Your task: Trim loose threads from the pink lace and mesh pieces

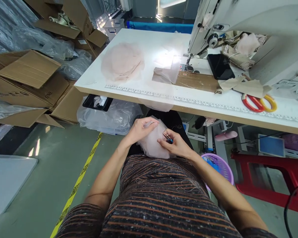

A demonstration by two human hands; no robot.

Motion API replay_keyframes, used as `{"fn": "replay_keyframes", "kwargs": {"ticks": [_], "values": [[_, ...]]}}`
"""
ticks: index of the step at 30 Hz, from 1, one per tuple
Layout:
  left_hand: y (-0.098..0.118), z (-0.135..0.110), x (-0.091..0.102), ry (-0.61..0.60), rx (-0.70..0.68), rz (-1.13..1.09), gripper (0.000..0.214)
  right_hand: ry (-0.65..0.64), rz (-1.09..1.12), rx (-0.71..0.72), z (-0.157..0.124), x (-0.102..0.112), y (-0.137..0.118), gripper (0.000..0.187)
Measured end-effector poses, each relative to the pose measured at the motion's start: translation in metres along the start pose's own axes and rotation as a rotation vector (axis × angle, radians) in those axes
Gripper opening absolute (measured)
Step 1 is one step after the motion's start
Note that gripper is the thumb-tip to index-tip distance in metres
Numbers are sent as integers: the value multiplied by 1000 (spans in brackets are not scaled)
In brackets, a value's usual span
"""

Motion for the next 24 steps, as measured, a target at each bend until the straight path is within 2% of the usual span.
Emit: {"fn": "replay_keyframes", "kwargs": {"ticks": [2, 6, 9, 12, 15, 17, 19, 21, 24], "values": [[-7, -4, -12, 10, -84, 151, 32, 43, -65, -42, 0, 14, 6, 38], [-18, -20, -36, 99, -240, 438, 49, 325, -120, -71, 20, 44, 10, 50], [-23, -31, -48, 91, -303, 484, 44, 403, 22, -77, 43, 45, 9, 67], [-24, -33, -45, 122, -295, 420, 38, 403, 150, -71, 59, 35, 6, 66], [-25, -24, -29, 202, -183, 187, 48, 395, 164, -26, 56, 26, -2, 57], [-25, -13, -21, 189, -44, -125, 69, 349, 128, 19, 45, 22, -11, 52], [-23, -2, -18, 82, 107, -498, 92, 252, 84, 62, 29, 17, -21, 46], [-16, 9, -17, -51, 219, -781, 110, 108, 36, 110, 13, 12, -31, 41], [-7, 21, -11, -180, 293, -927, 121, -132, -27, 186, -10, 2, -41, 31]]}}
Point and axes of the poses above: each hand's wrist, its own z-axis towards the middle knuckle, its own x-axis out of the back of the hand, y = z × x, the point moved 5 cm from there along z, towards the middle knuckle, and after that the axes turned 11 degrees about y, right-handed, at the moved point
